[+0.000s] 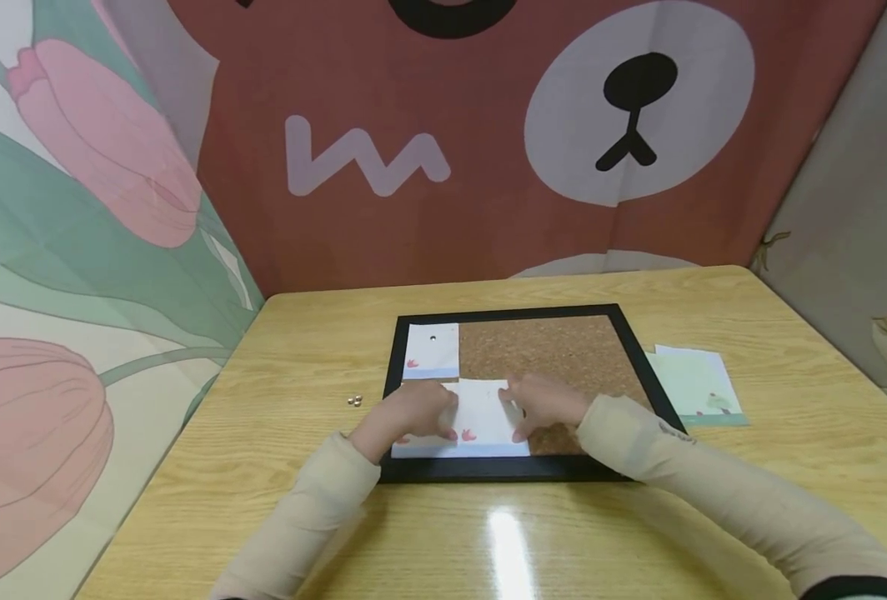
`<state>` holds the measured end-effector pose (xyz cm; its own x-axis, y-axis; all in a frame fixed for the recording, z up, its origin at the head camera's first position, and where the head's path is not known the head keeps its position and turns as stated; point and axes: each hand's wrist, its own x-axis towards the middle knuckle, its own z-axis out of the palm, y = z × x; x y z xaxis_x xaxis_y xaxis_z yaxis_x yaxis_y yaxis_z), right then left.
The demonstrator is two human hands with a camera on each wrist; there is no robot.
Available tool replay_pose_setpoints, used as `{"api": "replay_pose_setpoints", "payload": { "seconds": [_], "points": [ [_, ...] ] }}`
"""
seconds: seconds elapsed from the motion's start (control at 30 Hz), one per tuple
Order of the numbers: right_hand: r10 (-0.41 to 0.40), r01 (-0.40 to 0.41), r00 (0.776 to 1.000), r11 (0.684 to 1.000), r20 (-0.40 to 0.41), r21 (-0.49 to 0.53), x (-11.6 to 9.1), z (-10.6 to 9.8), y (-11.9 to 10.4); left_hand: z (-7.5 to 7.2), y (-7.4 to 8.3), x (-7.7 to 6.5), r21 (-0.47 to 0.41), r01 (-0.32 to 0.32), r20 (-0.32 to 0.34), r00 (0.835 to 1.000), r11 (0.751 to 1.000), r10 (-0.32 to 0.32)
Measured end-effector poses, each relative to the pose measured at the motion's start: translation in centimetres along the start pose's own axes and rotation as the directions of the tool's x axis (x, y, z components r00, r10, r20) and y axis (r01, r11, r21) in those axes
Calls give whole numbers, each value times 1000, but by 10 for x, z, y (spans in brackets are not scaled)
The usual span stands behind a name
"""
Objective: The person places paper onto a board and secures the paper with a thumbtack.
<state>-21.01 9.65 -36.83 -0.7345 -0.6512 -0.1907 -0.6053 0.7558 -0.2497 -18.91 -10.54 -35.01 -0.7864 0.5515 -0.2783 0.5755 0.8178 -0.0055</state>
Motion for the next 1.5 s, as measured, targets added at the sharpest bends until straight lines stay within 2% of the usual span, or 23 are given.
{"api": "replay_pose_setpoints", "payload": {
  "seconds": [0.07,0.2,0.37,0.6,0.77,1.0,1.37,1.5],
  "points": [
    [-16,16,1000,1000,-3,-5,0,1,1,0,-2,-1,16,-29,-84,996,999,31],
    [-51,51,999,998,-9,-29,0,4,2,2,-8,-2,18,-40,-218,975,999,43],
    [-54,54,998,998,-17,-10,0,6,1,3,-18,-2,16,19,-271,963,1000,-14],
    [-35,35,999,999,-20,10,-2,5,1,7,-32,-8,1,89,-277,957,996,-85],
    [-35,35,999,999,-28,4,-2,5,1,11,-40,-12,-2,119,-293,949,993,-114],
    [-36,36,999,999,-36,-1,-3,7,3,15,-49,-15,-55,156,-292,942,986,-165],
    [-35,35,999,999,-38,17,-3,8,5,20,-63,-23,-84,208,-321,920,975,-224],
    [-35,36,998,999,-44,23,-3,6,6,18,-69,-28,-110,245,-309,913,963,-267]
  ]
}}
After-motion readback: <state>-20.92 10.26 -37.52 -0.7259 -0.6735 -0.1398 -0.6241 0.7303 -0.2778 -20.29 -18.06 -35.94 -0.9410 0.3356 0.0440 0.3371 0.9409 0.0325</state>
